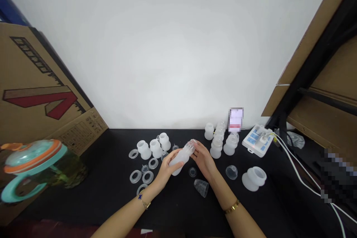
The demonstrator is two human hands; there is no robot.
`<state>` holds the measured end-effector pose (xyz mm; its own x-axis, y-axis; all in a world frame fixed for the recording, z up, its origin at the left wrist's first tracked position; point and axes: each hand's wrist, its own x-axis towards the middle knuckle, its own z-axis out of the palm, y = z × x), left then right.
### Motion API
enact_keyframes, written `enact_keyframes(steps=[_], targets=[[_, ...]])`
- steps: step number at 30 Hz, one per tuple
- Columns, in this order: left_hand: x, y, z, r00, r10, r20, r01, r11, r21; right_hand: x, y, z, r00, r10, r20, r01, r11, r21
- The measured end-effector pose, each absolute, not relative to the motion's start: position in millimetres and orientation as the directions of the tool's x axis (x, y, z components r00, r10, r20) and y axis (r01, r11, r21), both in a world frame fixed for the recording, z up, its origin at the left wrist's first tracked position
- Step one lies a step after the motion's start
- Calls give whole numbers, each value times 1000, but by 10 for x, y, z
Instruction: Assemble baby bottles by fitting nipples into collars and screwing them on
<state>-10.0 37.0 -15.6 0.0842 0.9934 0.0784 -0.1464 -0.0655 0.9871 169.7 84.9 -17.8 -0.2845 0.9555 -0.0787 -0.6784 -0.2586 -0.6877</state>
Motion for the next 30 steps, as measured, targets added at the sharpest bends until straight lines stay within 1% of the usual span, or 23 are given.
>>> enact_keyframes(steps=[7,13,18,30], targets=[[-97,376,-165,90,991,97,-136,-84,987,1695,849,-177,-286,955,-78,-661,-255,-706],[-99,370,-174,112,988,108,-156,-90,984,1691,863,-205,-294,952,-89,-666,-270,-695],[-98,371,-198,104,992,70,-197,-49,979,1676,859,-188,-284,954,-96,-664,-268,-698],[-81,348,-195,113,993,31,-250,-1,968,1657,838,-136,-256,963,-83,-608,-227,-761]])
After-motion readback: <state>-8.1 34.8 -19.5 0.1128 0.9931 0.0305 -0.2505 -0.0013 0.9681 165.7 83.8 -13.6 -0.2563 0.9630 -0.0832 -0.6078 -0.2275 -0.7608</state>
